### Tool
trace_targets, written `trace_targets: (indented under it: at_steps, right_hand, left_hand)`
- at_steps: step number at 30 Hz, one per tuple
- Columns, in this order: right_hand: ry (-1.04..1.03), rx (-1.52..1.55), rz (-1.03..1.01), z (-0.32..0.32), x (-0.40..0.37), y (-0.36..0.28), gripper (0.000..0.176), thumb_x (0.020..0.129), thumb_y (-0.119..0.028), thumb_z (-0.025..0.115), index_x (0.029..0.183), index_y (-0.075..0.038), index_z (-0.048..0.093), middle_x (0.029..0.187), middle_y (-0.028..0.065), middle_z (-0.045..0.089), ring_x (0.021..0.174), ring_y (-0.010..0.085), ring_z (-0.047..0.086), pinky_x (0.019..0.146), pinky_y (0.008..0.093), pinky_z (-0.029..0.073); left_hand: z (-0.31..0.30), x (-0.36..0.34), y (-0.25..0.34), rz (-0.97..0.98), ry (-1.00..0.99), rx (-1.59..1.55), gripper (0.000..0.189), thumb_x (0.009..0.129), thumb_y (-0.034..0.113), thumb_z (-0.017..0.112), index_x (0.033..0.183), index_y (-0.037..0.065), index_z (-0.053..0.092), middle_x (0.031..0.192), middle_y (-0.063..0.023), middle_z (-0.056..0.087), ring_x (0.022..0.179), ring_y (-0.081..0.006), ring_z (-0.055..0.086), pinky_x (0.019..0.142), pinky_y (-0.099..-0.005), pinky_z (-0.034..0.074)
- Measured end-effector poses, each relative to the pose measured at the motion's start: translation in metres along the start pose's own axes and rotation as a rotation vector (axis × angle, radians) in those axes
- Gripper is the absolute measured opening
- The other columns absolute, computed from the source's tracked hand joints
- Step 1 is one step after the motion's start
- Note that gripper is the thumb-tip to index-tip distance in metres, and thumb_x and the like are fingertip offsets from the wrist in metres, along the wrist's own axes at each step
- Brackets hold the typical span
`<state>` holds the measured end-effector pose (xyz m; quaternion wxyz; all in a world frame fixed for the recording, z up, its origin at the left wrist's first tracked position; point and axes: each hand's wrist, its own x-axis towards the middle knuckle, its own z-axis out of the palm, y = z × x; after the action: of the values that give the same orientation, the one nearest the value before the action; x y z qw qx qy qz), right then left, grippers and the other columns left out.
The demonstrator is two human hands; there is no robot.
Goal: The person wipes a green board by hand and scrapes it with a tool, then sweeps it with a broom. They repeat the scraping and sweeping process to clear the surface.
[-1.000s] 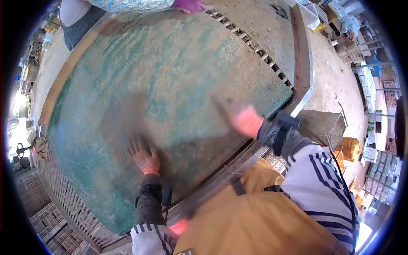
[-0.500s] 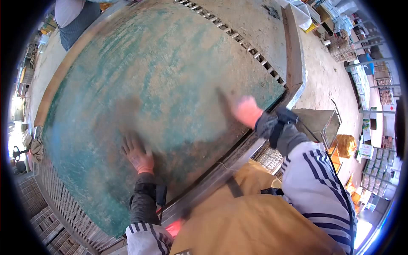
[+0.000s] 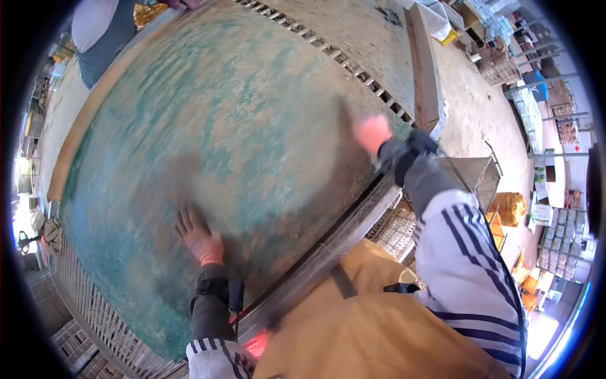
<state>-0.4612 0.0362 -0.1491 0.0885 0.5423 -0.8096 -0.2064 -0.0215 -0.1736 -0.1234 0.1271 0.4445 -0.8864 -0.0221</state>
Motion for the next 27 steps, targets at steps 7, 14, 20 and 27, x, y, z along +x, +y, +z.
trace_targets:
  at_steps: [7, 14, 20, 27]
  right_hand:
    - [-0.044, 0.066, 0.014, -0.027, 0.005, 0.029, 0.031, 0.078, -0.017, 0.052, 0.106, -0.005, 0.06, 0.08, 0.0119, 0.063, 0.075, 0.0257, 0.063, 0.058, 0.0406, 0.049]
    - [-0.099, 0.14, 0.042, -0.035, 0.041, 0.012, 0.024, 0.077, -0.014, 0.052, 0.097, -0.004, 0.062, 0.082, 0.013, 0.065, 0.071, 0.03, 0.064, 0.061, 0.0432, 0.051]
    - [0.112, 0.157, -0.002, -0.033, 0.039, 0.018, 0.018, 0.08, -0.013, 0.05, 0.086, -0.006, 0.066, 0.076, 0.0109, 0.063, 0.064, 0.0259, 0.061, 0.05, 0.0388, 0.045]
    - [0.1, 0.205, 0.001, -0.014, 0.073, 0.007, 0.034, 0.079, -0.017, 0.052, 0.111, -0.004, 0.056, 0.079, 0.0103, 0.063, 0.067, 0.024, 0.063, 0.051, 0.0366, 0.046]
  left_hand:
    - [0.002, 0.001, 0.001, -0.026, -0.021, 0.032, 0.053, 0.086, 0.029, 0.051, 0.133, 0.006, 0.043, 0.141, -0.0127, 0.039, 0.132, -0.0345, 0.031, 0.108, -0.0518, 0.017]
    - [-0.001, 0.004, 0.005, -0.014, -0.025, 0.048, 0.053, 0.085, 0.029, 0.051, 0.131, 0.004, 0.044, 0.14, -0.0147, 0.039, 0.132, -0.035, 0.031, 0.108, -0.0514, 0.017]
    - [-0.001, 0.006, 0.005, -0.018, -0.037, 0.035, 0.053, 0.086, 0.03, 0.049, 0.132, 0.005, 0.043, 0.141, -0.015, 0.038, 0.132, -0.0351, 0.031, 0.109, -0.051, 0.016]
    - [-0.002, 0.001, 0.004, -0.043, -0.079, 0.06, 0.054, 0.087, 0.031, 0.048, 0.134, 0.005, 0.041, 0.142, -0.0157, 0.037, 0.133, -0.0356, 0.028, 0.109, -0.0512, 0.015]
